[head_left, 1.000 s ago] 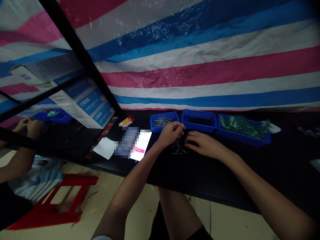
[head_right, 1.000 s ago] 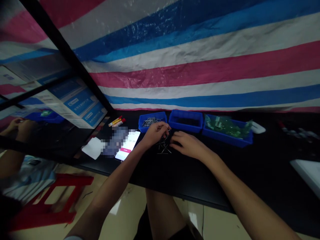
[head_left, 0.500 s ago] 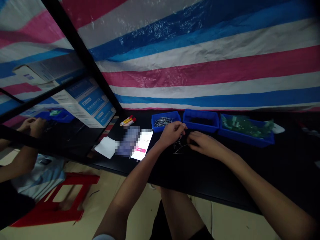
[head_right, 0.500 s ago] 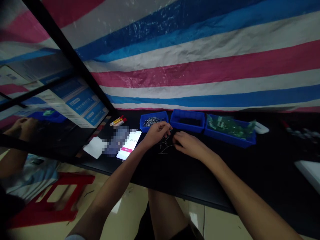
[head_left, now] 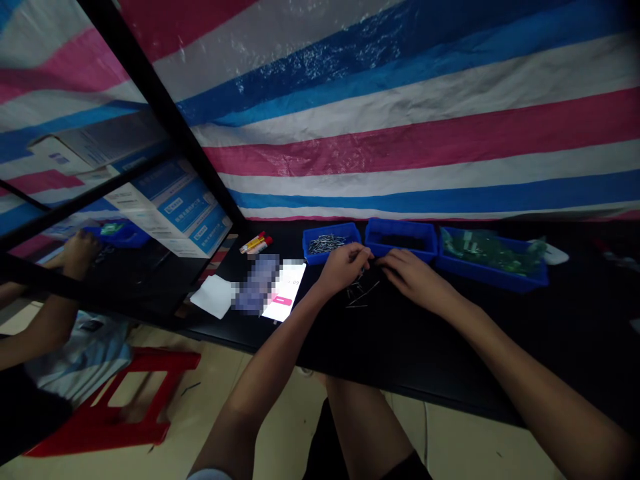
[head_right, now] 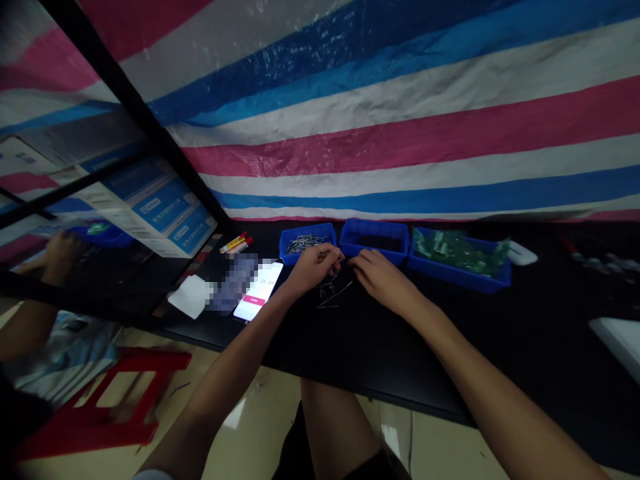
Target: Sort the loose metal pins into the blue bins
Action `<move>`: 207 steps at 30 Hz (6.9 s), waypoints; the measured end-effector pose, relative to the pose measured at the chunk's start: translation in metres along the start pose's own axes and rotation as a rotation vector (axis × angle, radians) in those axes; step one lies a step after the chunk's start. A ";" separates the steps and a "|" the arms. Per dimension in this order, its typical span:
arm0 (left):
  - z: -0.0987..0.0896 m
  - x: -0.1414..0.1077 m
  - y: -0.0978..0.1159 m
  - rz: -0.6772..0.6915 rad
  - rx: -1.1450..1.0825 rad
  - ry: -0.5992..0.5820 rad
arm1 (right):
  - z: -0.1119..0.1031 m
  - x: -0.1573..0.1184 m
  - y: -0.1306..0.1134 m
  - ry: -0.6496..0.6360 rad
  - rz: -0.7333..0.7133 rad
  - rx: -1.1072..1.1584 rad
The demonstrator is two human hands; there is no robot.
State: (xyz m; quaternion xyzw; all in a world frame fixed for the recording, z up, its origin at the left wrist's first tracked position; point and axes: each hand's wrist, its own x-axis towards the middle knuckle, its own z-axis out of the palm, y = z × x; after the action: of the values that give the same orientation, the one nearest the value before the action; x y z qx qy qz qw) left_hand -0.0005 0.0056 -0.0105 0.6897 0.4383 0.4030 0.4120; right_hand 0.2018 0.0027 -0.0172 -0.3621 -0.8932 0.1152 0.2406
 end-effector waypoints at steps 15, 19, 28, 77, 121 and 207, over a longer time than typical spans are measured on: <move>0.001 -0.003 0.007 0.016 -0.037 -0.114 | -0.014 0.000 -0.020 0.167 0.068 0.210; 0.000 -0.004 0.008 0.031 -0.103 -0.215 | -0.016 0.001 -0.022 0.231 0.064 0.258; -0.001 -0.001 0.005 -0.005 -0.193 -0.159 | -0.014 0.000 -0.023 0.278 0.093 0.232; -0.001 0.004 0.004 -0.175 -0.191 -0.037 | -0.021 -0.008 0.014 0.642 0.387 -0.382; 0.001 -0.007 0.010 0.049 0.304 -0.013 | -0.022 -0.002 0.005 0.416 0.229 -0.044; -0.012 -0.004 0.014 0.185 0.535 0.062 | -0.010 0.001 -0.021 0.335 0.035 0.155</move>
State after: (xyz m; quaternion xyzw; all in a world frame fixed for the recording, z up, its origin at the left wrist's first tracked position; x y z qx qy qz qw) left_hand -0.0086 0.0007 0.0051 0.7983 0.4769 0.3297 0.1633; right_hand 0.1937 -0.0116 -0.0002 -0.3719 -0.8227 0.1258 0.4111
